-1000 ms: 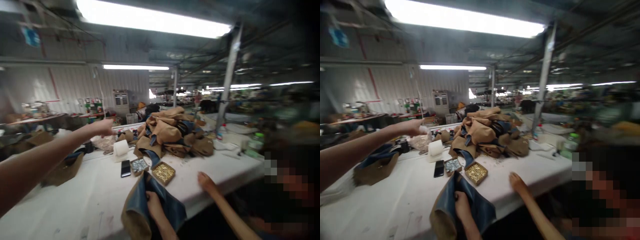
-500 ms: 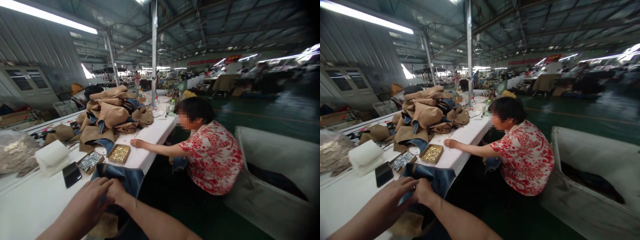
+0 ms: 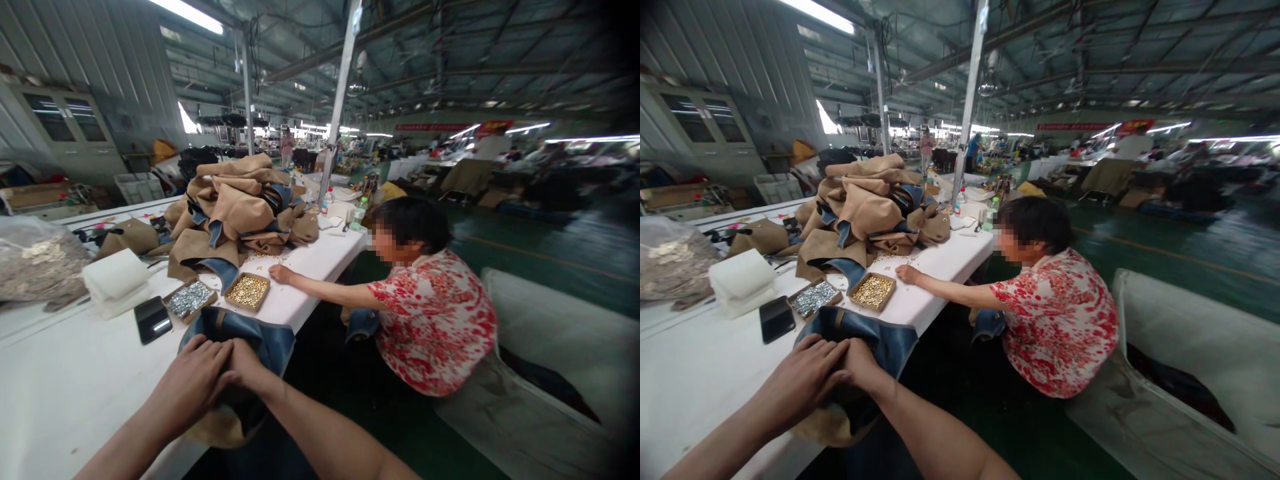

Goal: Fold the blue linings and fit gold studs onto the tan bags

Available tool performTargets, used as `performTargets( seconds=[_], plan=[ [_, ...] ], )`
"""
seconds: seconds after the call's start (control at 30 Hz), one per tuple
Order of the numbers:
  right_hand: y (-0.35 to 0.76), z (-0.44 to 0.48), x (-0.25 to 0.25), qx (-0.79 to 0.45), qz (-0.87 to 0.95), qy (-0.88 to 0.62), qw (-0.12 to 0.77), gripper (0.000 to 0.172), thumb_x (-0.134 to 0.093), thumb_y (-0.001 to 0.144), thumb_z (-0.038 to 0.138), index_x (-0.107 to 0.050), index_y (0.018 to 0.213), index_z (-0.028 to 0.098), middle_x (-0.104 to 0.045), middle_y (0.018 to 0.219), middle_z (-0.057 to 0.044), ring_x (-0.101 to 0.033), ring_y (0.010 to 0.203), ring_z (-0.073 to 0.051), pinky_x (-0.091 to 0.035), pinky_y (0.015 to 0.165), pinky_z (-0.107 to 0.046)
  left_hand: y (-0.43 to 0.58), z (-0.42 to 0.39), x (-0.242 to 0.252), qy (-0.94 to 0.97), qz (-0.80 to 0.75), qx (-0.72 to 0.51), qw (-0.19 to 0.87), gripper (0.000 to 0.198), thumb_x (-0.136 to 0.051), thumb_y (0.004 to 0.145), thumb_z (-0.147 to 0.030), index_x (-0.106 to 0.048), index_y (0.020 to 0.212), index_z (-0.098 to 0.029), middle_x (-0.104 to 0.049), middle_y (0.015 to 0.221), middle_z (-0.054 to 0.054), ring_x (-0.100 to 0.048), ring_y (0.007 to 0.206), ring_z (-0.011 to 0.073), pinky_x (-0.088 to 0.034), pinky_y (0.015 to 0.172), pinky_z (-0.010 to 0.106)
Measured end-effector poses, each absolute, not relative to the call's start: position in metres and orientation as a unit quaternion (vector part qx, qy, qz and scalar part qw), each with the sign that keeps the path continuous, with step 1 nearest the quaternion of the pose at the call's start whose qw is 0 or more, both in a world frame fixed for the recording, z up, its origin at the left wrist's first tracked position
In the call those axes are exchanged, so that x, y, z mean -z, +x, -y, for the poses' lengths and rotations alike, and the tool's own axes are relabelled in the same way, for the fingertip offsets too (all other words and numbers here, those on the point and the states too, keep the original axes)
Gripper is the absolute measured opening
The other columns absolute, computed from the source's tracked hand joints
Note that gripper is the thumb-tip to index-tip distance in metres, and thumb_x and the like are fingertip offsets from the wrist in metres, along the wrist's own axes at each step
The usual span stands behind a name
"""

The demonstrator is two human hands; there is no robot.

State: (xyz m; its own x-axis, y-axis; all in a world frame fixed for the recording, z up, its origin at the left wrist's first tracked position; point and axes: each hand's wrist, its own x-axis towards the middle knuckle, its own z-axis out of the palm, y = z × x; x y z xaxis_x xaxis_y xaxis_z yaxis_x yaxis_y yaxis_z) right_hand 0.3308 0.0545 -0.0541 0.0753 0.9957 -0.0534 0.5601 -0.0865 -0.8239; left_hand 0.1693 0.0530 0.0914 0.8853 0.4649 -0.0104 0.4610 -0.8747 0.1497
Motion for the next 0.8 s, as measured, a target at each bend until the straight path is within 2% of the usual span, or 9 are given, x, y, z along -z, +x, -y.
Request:
performTargets(
  seconds=[0.07, 0.17, 0.33, 0.43, 0.63, 0.8],
  plan=[
    [0.334, -0.047, 0.053, -0.367, 0.589, -0.638, 0.332, 0.007, -0.083, 0.092, 0.018, -0.081, 0.087, 0.014, -0.071, 0.075, -0.001, -0.06, 0.072, -0.017, -0.039, 0.061, -0.027, 0.163, -0.056, -0.089, 0.964, -0.256, -0.011, 0.071, 0.051, -0.054, 0.116, -0.054, -0.073, 0.154, -0.025, -0.081, 0.135, 0.014, -0.072, 0.128, 0.0369, -0.039, 0.129, 0.059],
    [0.336, -0.039, 0.047, -0.428, 0.56, -0.603, 0.374, 0.008, -0.087, 0.092, 0.022, -0.084, 0.095, 0.015, -0.077, 0.084, -0.001, -0.064, 0.077, -0.017, -0.04, 0.066, -0.026, 0.156, -0.059, -0.087, 0.958, -0.281, -0.013, 0.059, 0.055, -0.052, 0.115, -0.054, -0.073, 0.156, -0.024, -0.08, 0.136, 0.017, -0.069, 0.129, 0.0393, -0.043, 0.125, 0.061],
    [0.329, -0.039, 0.041, -0.46, 0.513, -0.61, 0.391, 0.017, -0.092, 0.085, 0.014, -0.09, 0.102, 0.02, -0.083, 0.093, -0.002, -0.073, 0.084, -0.019, -0.047, 0.072, -0.025, 0.151, -0.066, -0.087, 0.96, -0.279, 0.022, 0.023, 0.051, -0.045, 0.116, -0.054, -0.089, 0.115, -0.027, -0.08, 0.113, 0.014, -0.07, 0.116, 0.0404, -0.05, 0.111, 0.063],
    [0.326, -0.04, 0.044, -0.454, 0.501, -0.622, 0.395, 0.022, -0.088, 0.086, 0.012, -0.092, 0.105, 0.023, -0.085, 0.096, -0.001, -0.076, 0.087, -0.019, -0.05, 0.074, -0.024, 0.149, -0.069, -0.087, 0.961, -0.275, 0.027, 0.023, 0.051, -0.043, 0.116, -0.048, -0.089, 0.108, -0.026, -0.079, 0.113, 0.015, -0.07, 0.117, 0.0398, -0.049, 0.113, 0.064],
    [0.329, -0.037, 0.042, -0.499, 0.48, -0.591, 0.415, 0.019, -0.095, 0.085, 0.026, -0.091, 0.102, 0.02, -0.082, 0.087, -0.002, -0.072, 0.076, -0.018, -0.048, 0.065, -0.023, 0.14, -0.072, -0.092, 0.954, -0.297, 0.037, 0.022, 0.035, -0.053, 0.105, -0.033, -0.087, 0.101, -0.024, -0.08, 0.11, 0.017, -0.07, 0.117, 0.039, -0.048, 0.113, 0.064],
    [0.327, -0.029, 0.021, -0.566, 0.437, -0.558, 0.422, 0.021, -0.088, 0.084, 0.016, -0.087, 0.105, 0.013, -0.081, 0.08, -0.006, -0.076, 0.073, -0.02, -0.053, 0.068, -0.025, 0.125, -0.061, -0.108, 0.948, -0.307, 0.084, -0.022, 0.031, -0.054, 0.1, -0.029, -0.084, 0.094, -0.021, -0.079, 0.109, 0.017, -0.069, 0.114, 0.0374, -0.046, 0.11, 0.059]
  ],
)
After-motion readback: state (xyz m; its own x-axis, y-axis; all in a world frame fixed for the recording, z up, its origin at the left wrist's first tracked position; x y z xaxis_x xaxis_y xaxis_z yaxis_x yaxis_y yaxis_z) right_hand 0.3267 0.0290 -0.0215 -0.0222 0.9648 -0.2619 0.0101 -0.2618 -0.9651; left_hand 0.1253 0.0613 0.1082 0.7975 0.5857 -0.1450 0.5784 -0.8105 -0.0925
